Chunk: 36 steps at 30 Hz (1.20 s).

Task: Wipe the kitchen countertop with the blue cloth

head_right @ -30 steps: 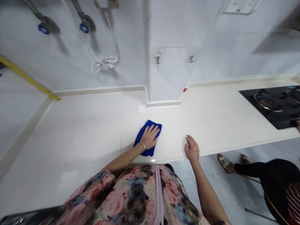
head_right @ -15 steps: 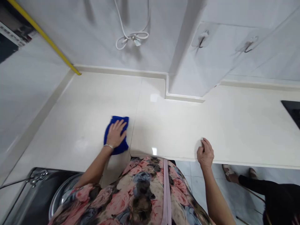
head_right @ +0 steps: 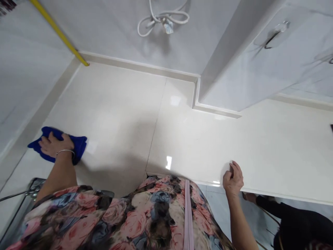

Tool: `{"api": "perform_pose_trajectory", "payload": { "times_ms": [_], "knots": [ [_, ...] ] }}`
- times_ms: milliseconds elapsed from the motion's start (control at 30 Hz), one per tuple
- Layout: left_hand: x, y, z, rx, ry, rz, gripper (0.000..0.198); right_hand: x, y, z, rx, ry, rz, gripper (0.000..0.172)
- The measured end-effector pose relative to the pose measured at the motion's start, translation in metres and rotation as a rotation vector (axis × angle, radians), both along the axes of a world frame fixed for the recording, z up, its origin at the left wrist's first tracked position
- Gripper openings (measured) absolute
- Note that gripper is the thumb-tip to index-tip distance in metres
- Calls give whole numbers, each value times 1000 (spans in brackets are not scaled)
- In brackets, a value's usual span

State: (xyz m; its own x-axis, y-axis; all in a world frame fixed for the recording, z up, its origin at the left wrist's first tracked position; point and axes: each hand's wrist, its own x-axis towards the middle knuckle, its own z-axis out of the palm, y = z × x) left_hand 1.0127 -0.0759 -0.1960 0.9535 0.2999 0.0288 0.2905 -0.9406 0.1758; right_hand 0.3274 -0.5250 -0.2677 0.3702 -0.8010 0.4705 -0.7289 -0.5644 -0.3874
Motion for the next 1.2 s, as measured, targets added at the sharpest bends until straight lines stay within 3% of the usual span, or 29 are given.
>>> {"api": "perform_pose_trajectory", "payload": {
  "times_ms": [67, 267, 400, 500, 600, 833, 1000, 1200],
  "knots": [
    [1, 1, 0, -5, 3, 58, 82, 2, 2, 2, -1, 0, -5, 39],
    [-9, 0, 2, -6, 44, 18, 93, 11, 3, 6, 29, 25, -42, 40],
    [-15, -28, 4, -20, 92, -48, 108, 16, 2, 8, 53, 24, -87, 40],
    [-28, -74, 5, -65, 71, -252, 114, 20, 2, 8, 51, -9, -70, 39],
    [-50, -135, 5, -84, 14, -440, 105, 23, 2, 6, 31, -40, -54, 38],
    [-130, -269, 2, -23, 6, -886, 80, 30, 0, 0, 55, -68, -70, 40],
    [-194, -334, -7, -7, 2, -1183, 75, 36, -1, -1, 54, -130, -51, 43],
    [-279, -395, -23, -37, -21, -1586, 71, 41, -4, -3, 55, -171, -39, 47]
  ]
}}
